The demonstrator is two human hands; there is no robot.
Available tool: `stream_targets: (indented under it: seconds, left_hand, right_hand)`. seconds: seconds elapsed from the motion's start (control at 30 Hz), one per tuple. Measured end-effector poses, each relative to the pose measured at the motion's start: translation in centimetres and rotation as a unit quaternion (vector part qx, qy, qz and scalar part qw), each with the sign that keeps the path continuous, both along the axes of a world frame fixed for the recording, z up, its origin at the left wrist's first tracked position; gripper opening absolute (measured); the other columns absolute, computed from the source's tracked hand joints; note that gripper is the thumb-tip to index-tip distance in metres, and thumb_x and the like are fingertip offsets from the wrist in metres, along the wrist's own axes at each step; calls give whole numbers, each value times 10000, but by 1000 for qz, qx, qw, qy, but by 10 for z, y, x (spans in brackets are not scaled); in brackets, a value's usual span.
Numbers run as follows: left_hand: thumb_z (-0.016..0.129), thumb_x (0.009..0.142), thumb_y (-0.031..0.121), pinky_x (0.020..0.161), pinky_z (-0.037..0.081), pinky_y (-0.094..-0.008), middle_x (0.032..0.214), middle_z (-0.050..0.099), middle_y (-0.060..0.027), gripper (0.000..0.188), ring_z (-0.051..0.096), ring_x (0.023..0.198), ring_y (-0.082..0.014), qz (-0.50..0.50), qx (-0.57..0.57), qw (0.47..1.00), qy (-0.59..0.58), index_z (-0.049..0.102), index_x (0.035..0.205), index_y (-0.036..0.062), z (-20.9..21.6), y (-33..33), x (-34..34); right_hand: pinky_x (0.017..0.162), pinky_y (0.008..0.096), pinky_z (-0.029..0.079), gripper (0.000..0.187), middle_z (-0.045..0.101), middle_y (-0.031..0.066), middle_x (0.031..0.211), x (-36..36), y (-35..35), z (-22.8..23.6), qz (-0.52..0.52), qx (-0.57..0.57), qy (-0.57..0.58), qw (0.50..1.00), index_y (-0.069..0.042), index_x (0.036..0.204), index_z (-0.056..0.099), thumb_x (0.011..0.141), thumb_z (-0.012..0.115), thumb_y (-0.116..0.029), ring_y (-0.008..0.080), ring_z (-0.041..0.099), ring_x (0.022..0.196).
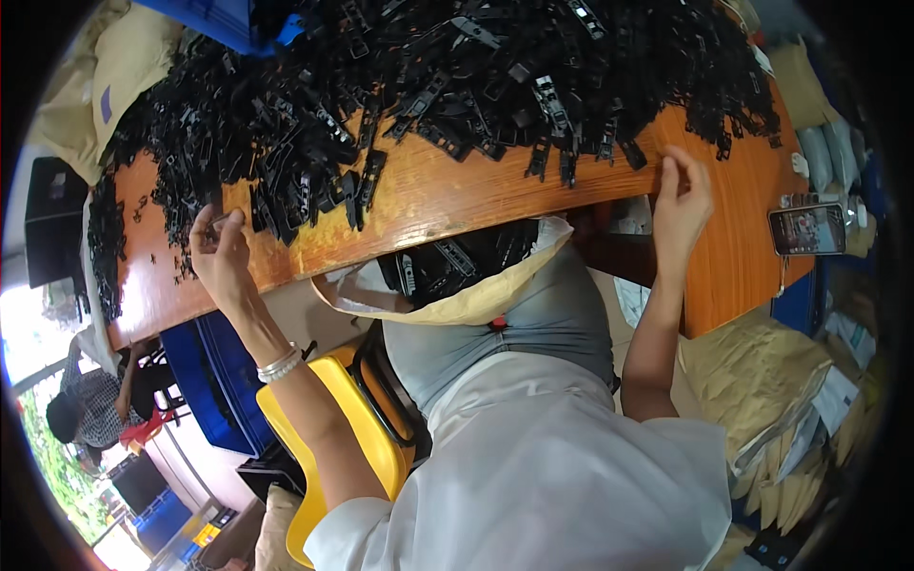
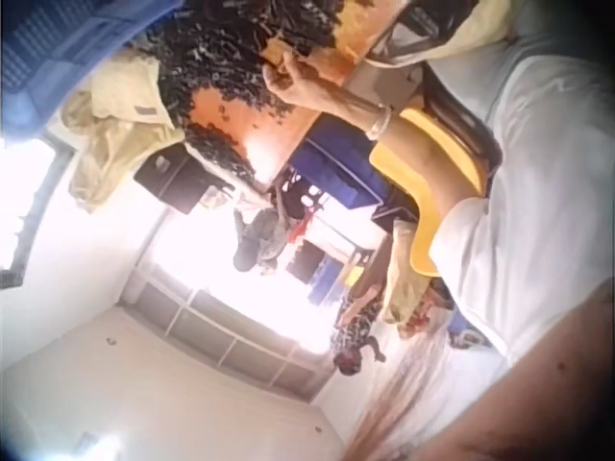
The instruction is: Inspecting and sorting a large quantity of small black plastic components at a workbench.
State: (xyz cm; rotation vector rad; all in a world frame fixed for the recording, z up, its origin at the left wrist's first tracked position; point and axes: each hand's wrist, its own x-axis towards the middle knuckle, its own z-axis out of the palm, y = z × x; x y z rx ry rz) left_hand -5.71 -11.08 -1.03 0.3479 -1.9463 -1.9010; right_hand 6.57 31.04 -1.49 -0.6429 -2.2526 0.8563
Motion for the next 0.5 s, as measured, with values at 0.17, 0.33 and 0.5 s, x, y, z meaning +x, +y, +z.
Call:
stream_targets:
  seconds: [0.17,0.33,0.5]
  left_hand:
    - [577,743,-37,515,435,-196,840,530,-70,330,518,599,-104,-224,27,974,-23,499,1063,-61,18,40,23]
    - [549,744,-69,479,488,-235,815,550,-93,313,553,581,-131,-316,49,946,-45,502,1053,-87,21,78,37]
    - [577,702,-102,418,444,-198,743,566,-75,327,540,524,-106,-361,80,927,-56,526,1023,-71,21,88,47]
  right_hand:
    - [662,329,446,241,601,116,845,-30,44,-1,-182,133,-68,972,-27,924,604,762,617,-205,233,573,781]
    - [682,350,444,318,603,98,806,-49,71,-9,-267,179,-126,938,-38,961,588,721,651,-238,238,574,760]
    - [661,348,438,265,587,86,716,-28,56,-9,-223,156,-72,960,-32,899,600,705,659,-204,241,569,676]
